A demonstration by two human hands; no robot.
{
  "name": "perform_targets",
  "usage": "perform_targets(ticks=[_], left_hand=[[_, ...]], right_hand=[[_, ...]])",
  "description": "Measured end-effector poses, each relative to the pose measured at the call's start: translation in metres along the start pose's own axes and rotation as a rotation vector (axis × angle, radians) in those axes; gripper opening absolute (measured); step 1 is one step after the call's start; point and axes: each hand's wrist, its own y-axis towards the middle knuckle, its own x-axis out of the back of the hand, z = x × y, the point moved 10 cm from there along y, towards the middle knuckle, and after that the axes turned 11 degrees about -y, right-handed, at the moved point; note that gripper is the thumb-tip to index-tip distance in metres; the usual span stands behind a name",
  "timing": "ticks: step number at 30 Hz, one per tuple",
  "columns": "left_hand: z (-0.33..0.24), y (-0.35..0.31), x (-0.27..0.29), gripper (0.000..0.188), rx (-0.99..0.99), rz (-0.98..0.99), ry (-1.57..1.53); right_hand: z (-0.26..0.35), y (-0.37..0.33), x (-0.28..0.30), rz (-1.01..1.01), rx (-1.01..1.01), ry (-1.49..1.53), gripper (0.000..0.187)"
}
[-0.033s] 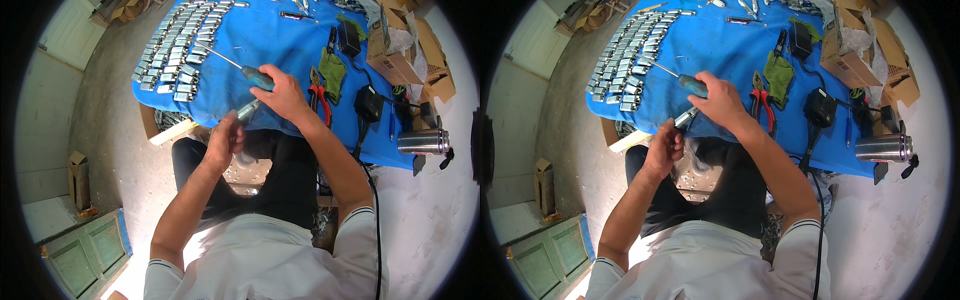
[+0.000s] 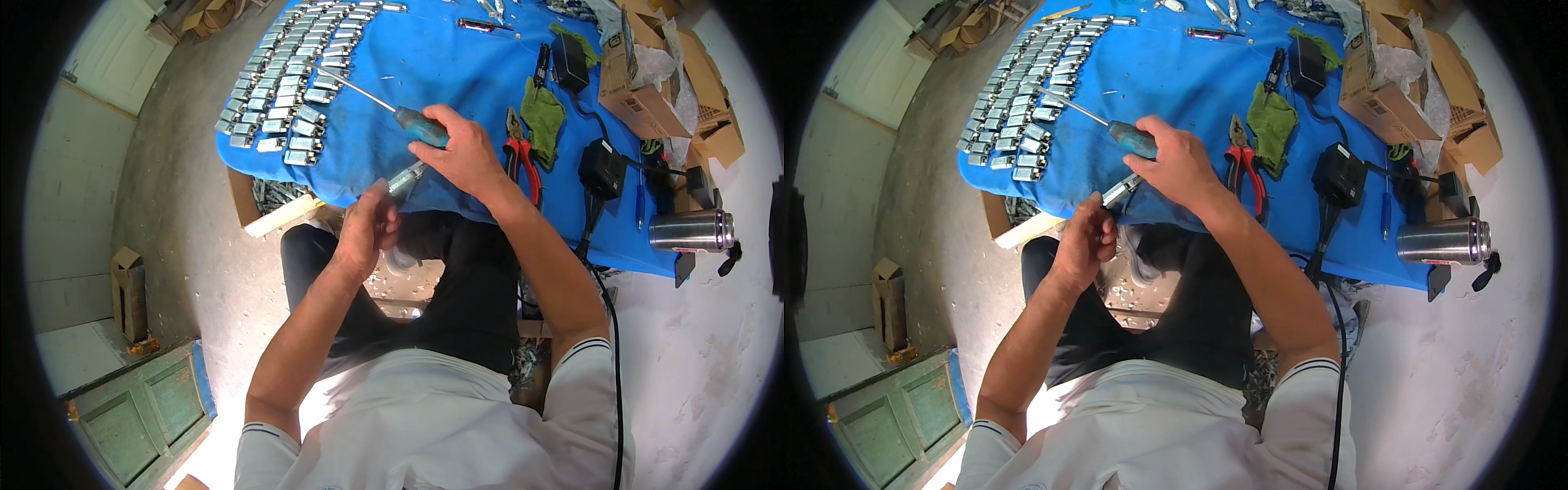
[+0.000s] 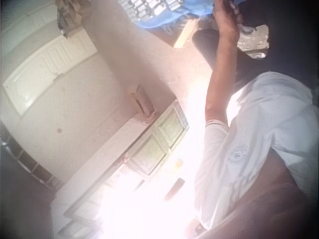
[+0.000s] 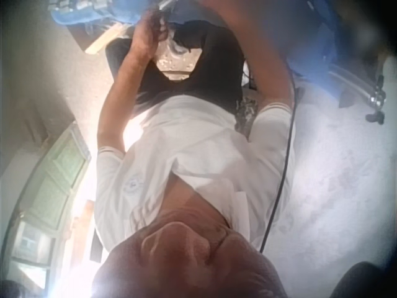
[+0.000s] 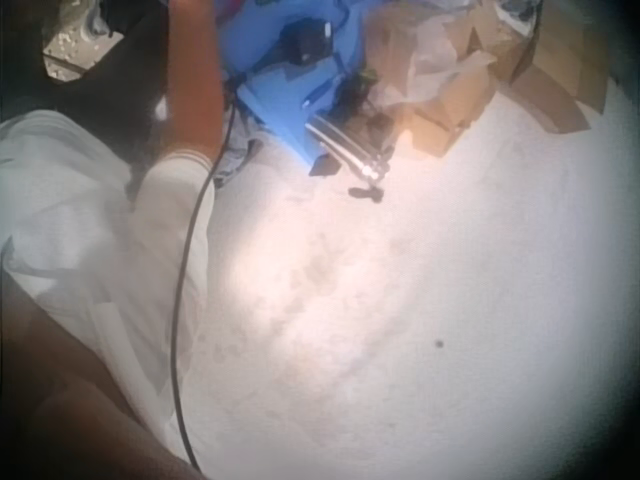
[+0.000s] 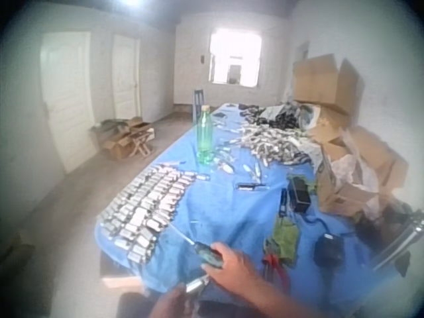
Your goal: The person uses a screwdriver to tighten screws on a metal lock mechanism held in their left hand. They repeatedly adjust the lock's position and apply pressure with the tool to secure the components. The workspace is a blue cloth-covered surface with many similar lock units arranged nearby.
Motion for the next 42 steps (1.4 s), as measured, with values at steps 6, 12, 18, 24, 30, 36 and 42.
perform_targets(ticks=[6, 12, 18, 24, 30, 36, 42], left_hand=[[-0.004, 0.003, 0.008, 0.048, -0.041, 0.001, 0.035], [-0.013, -0.005, 0.001, 0.047, -0.15, -0.006, 0.104], [-0.013, -0.006, 0.004, 0.047, -0.155, -0.023, 0.078], [-0.01, -0.002, 0.004, 0.049, -0.126, -0.013, 0.024], [-0.011, -0.001, 0.006, 0.046, -0.143, -0.016, -0.005], [-0.009, 0.0, 0.007, 0.047, -0.149, -0.021, -0.012], [-0.01, 0.0, 0.006, 0.047, -0.157, -0.015, -0.001]], right_hand=[[0.007, -0.003, -0.001, -0.023, 0.054, -0.033, 0.044], [-0.009, -0.014, 0.017, -0.011, -0.123, 0.122, 0.045], [0.008, -0.069, 0.098, 0.033, -0.147, 0.143, 0.039], [0.016, -0.136, 0.138, 0.132, -0.252, -0.012, 0.039], [0.026, -0.148, 0.133, 0.245, -0.257, -0.039, 0.035], [0.024, -0.147, 0.13, 0.218, -0.254, -0.024, 0.034], [0.026, -0.146, 0.13, 0.214, -0.316, -0.011, 0.034]])
